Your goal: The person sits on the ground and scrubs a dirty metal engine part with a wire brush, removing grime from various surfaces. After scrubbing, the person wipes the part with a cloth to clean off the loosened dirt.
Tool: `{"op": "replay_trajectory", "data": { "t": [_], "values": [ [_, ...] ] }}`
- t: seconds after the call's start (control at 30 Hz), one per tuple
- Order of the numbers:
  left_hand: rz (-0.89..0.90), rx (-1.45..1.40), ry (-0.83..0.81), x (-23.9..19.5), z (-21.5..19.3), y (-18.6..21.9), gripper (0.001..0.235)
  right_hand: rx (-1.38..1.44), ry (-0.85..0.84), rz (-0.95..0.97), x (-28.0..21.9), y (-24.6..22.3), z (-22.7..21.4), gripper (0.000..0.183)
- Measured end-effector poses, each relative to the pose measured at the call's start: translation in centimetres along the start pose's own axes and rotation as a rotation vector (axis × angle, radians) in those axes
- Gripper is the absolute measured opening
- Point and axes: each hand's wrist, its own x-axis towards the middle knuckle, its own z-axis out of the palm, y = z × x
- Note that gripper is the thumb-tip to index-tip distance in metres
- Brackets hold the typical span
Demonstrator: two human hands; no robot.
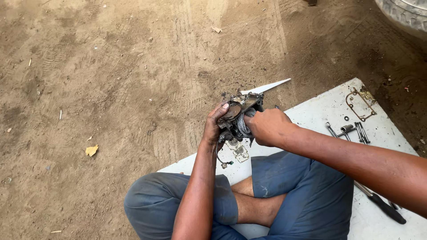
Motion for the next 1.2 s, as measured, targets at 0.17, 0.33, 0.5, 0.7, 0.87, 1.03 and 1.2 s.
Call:
{"op": "replay_trajectory", "data": {
  "t": [0.17,0.33,0.5,0.7,0.87,1.03,1.2],
  "values": [
    [-0.085,-0.084,0.098,0.0,-0.7,0.6,0.055,0.178,0.152,0.063,-1.3,2.7,-2.3,0.048],
    [-0.059,-0.308,0.082,-0.3,-0.7,2.0,0.082,1.409,0.231,-0.013,-7.8,11.6,0.6,0.023],
    [-0.005,-0.340,0.003,-0.6,-0.8,1.5,0.070,1.441,0.182,0.123,-8.8,13.0,4.2,0.018],
    [0.013,-0.359,0.040,-0.2,-1.5,0.9,0.058,1.160,-0.123,0.197,-7.4,7.0,1.1,0.027],
    [0.035,-0.278,-0.003,0.0,-0.9,0.3,0.050,0.664,-0.150,0.064,-1.7,-0.4,-1.1,0.044],
    [0.115,-0.102,0.032,-1.0,-0.9,1.3,0.046,1.009,-0.247,0.019,0.5,-1.3,-0.5,0.056],
    [0.112,-0.070,-0.029,-0.4,-0.4,1.0,0.035,0.936,-0.199,0.066,0.9,-0.1,1.1,0.056]
  ]
}}
